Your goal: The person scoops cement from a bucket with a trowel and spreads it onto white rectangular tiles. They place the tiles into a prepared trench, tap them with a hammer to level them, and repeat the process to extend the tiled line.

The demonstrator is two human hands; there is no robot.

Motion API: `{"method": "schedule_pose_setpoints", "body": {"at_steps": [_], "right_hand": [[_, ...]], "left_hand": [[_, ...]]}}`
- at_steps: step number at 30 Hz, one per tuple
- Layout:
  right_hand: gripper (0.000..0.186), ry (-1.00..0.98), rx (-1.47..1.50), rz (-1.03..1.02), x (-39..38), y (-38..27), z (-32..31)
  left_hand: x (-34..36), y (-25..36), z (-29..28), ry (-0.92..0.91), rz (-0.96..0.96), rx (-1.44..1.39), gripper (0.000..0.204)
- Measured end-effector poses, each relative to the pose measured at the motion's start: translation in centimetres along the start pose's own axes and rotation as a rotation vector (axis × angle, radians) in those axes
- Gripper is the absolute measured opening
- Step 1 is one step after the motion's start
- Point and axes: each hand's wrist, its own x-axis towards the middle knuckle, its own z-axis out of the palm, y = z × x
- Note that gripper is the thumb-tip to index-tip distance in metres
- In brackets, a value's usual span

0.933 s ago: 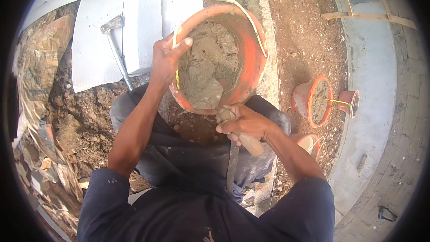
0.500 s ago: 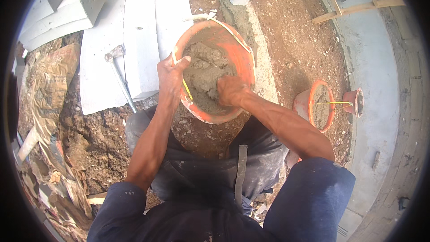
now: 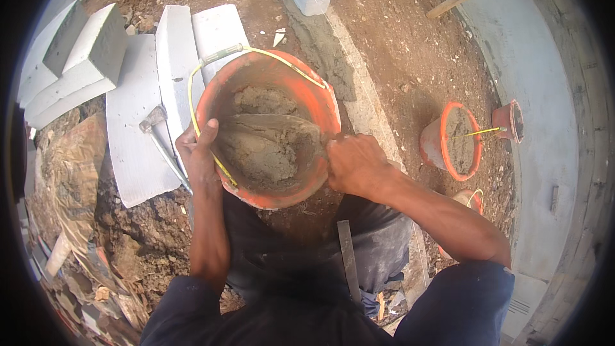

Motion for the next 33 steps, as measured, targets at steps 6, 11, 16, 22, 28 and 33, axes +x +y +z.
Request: {"method": "schedule_pose_setpoints", "body": {"at_steps": [6, 11, 16, 22, 28, 33], "right_hand": [[0.029, -0.495, 0.838, 0.312, 0.0, 1.5, 4.6], [0.029, -0.538, 1.019, 0.175, -1.1, -1.5, 3.6], [0.031, -0.518, 1.106, 0.187, 1.6, -5.3, 2.6], [0.018, -0.476, 1.432, 0.110, -1.2, -3.4, 2.3], [0.025, -0.487, 1.356, 0.164, -0.8, 0.4, 2.7], [0.035, -0.304, 1.496, 0.137, -5.0, 5.5, 1.5]], "left_hand": [[-0.8, -1.5, 1.4, 0.023, 0.013, -0.024, 0.044], [-0.7, -1.0, 0.4, 0.054, 0.035, -0.033, 0.045], [-1.1, -1.0, 1.0, 0.037, -0.005, -0.031, 0.051], [-0.6, -0.8, 0.9, 0.069, 0.007, -0.017, 0.057], [0.1, -1.0, -0.3, -0.033, -0.100, -0.134, 0.053], [-0.4, -0.9, -0.5, 0.049, -0.170, -0.031, 0.038]]}}
